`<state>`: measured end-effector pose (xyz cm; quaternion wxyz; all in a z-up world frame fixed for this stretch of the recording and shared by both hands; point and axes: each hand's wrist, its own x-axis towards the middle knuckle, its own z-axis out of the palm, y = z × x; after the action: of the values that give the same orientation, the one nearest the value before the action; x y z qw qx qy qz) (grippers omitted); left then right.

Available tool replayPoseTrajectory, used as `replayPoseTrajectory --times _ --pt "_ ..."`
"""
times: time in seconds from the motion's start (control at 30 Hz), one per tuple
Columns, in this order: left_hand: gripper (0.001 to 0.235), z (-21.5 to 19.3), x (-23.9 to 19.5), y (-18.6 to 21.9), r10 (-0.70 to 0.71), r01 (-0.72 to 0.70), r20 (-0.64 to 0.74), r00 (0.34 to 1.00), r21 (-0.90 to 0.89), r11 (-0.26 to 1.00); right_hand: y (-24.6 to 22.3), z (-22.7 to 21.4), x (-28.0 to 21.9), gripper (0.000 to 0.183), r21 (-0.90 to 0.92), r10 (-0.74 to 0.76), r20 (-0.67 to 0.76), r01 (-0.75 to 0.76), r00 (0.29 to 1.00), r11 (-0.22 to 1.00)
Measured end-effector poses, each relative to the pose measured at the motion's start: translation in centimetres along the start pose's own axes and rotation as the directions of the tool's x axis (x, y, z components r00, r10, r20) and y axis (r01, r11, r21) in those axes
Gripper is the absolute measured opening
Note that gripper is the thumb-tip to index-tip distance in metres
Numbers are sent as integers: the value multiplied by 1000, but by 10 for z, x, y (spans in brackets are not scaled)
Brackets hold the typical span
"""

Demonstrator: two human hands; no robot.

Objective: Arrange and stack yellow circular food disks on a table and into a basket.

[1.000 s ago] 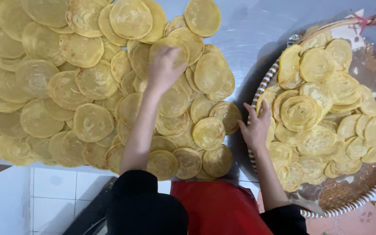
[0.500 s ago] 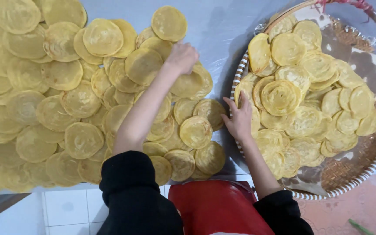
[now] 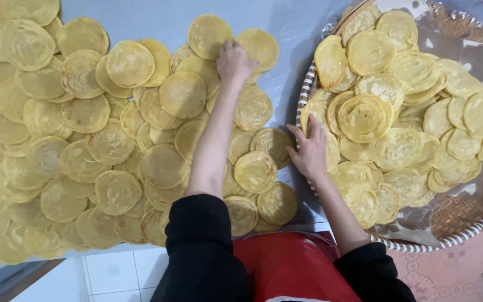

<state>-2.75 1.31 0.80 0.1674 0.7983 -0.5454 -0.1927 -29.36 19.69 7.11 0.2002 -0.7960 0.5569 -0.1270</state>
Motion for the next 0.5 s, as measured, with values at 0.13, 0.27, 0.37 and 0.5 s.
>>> replayPoseTrajectory --times 0.13,0.27,0.37,0.5 --pt "66 -15 -13 20 -158 155 -45 986 -79 985 1 2 -3 68 -11 3 3 -3 1000 1000" --pt "75 23 0 16 -277 283 65 959 -105 953 2 -2 -2 66 3 -6 -6 6 1000 1000" --pt "94 40 -7 21 -123 124 -64 990 8 992 -4 -4 -1 67 19 -14 -6 14 1000 1000" --pt "117 6 -27 41 -298 262 -62 953 -331 906 1 2 -3 69 -33 -26 -10 26 1000 999"
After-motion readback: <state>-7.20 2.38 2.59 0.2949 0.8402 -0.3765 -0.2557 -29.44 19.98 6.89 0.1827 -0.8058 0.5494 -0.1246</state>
